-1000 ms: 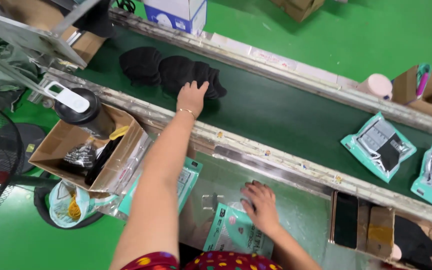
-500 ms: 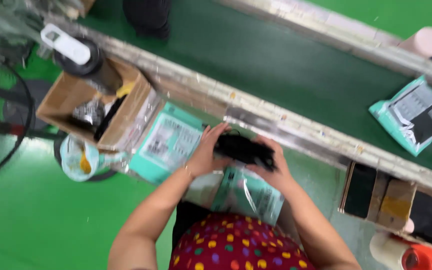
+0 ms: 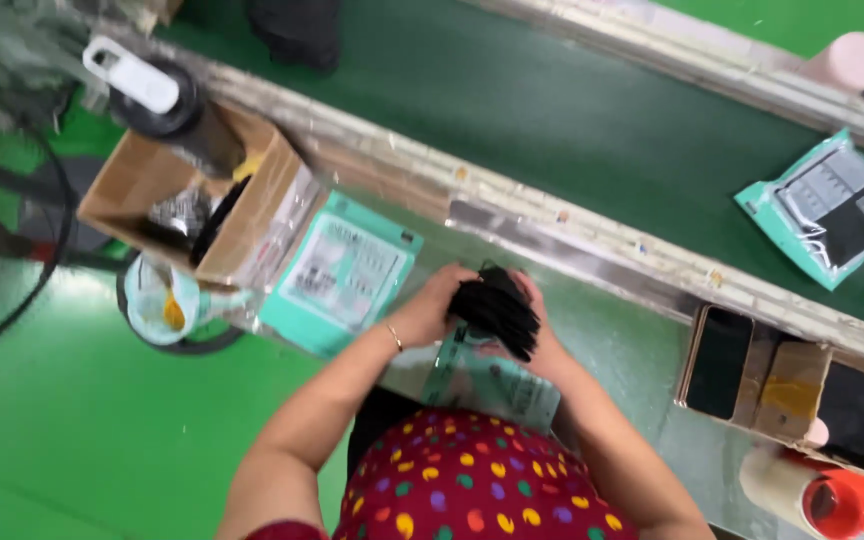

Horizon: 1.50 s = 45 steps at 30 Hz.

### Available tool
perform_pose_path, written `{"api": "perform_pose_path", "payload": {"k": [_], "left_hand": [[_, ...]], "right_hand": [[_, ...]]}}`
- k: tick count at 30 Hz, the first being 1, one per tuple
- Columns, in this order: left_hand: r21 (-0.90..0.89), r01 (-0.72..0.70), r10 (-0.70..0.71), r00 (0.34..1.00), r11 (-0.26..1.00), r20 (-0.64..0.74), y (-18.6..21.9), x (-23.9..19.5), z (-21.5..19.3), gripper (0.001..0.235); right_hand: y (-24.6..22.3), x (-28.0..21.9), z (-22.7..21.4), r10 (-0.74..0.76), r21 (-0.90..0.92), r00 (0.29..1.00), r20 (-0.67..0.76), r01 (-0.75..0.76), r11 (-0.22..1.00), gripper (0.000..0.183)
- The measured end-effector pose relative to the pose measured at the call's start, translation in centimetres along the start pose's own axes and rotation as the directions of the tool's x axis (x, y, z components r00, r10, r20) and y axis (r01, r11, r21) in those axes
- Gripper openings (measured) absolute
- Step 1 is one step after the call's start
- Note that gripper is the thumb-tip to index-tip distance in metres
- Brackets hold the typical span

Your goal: Manually placing black face masks into printed plastic pouches and organizing them on an assembly line.

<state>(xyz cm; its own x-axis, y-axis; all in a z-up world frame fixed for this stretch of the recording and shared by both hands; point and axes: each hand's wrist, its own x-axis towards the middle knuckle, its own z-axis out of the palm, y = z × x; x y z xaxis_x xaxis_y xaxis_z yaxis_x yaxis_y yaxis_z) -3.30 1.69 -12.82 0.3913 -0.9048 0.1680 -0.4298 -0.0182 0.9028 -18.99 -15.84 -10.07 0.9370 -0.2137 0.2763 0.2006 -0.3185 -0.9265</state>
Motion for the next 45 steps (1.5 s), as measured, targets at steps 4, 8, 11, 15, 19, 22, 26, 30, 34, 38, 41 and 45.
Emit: {"api": "perform_pose_path", "payload": {"k": [4, 8, 11, 15, 19, 22, 26, 30, 34, 38, 41, 45], "left_hand": [[0.243, -0.152, 0.167, 0.985, 0.958, -0.042, -2.8, -0.3, -3.9, 0.067], [0.492, 0.248, -0.055, 0.926, 0.835, -0.373, -4.7, -0.8, -10.3, 0.027], [0.489, 0.351, -0.141, 0.899, 0.798, -0.415, -6.2, -0.5, -13.1, 0.027], [0.441, 0.553, -0.492, 0.833, 0.707, -0.254, -7.4, 1.5, -15.5, 0.034], [0.512, 0.596, -0.585, 0.785, 0.619, -0.206, -5.4, 3.3, -16.7, 0.045], [0.470, 0.626, -0.558, 0.776, 0.622, -0.294, -5.8, 3.6, -16.7, 0.051], [0.459, 0.691, -0.610, 0.717, 0.558, -0.338, -7.0, 4.2, -16.8, 0.041], [0.494, 0.499, -0.320, 0.857, 0.712, -0.404, -11.3, 3.0, -15.6, 0.027], [0.464, 0.289, -0.123, 0.926, 0.837, -0.356, -6.2, 1.9, -13.0, 0.016], [0.585, -0.043, 0.162, 0.975, 0.810, -0.153, 0.5, 2.4, -8.5, 0.009], [0.578, -0.292, 0.326, 0.944, 0.762, 0.048, 3.4, 1.1, -6.4, 0.008], [0.534, -0.527, 0.490, 0.842, 0.661, 0.224, 5.1, 0.6, -6.9, 0.023]], "right_hand": [[1.8, -0.9, -0.8, 0.033, -0.374, 0.997, 0.070, -0.004, 0.928, 0.094], [1.7, -0.6, -0.6, 0.259, -0.121, 0.964, 0.057, -0.251, 0.960, 0.053], [3.1, -1.3, -0.1, 0.280, -0.295, 0.960, 0.000, -0.267, 0.918, 0.040], [0.4, -0.6, -1.0, -0.132, -0.705, 0.989, 0.072, 0.144, 0.694, 0.038], [5.2, -2.9, -1.6, -0.175, -0.762, 0.951, 0.254, 0.308, 0.569, 0.039], [4.9, -3.2, -1.6, 0.090, -0.710, 0.980, 0.175, 0.063, 0.702, 0.040], [3.5, -2.5, -2.0, -0.093, -0.726, 0.975, 0.200, 0.211, 0.655, 0.045], [1.7, -2.8, -1.8, -0.061, -0.818, 0.998, 0.003, 0.038, 0.574, 0.033], [1.1, -1.5, -1.4, 0.396, -0.893, 0.915, 0.078, -0.113, 0.436, 0.038], [0.0, 0.6, -0.5, 0.509, -0.059, 0.860, -0.032, -0.510, 0.858, 0.035], [-0.6, 1.1, -0.4, 0.517, 0.349, 0.854, -0.062, -0.467, 0.813, 0.039], [-0.2, 2.1, -0.4, 0.650, 0.489, 0.720, -0.245, -0.487, 0.724, 0.037]]}}
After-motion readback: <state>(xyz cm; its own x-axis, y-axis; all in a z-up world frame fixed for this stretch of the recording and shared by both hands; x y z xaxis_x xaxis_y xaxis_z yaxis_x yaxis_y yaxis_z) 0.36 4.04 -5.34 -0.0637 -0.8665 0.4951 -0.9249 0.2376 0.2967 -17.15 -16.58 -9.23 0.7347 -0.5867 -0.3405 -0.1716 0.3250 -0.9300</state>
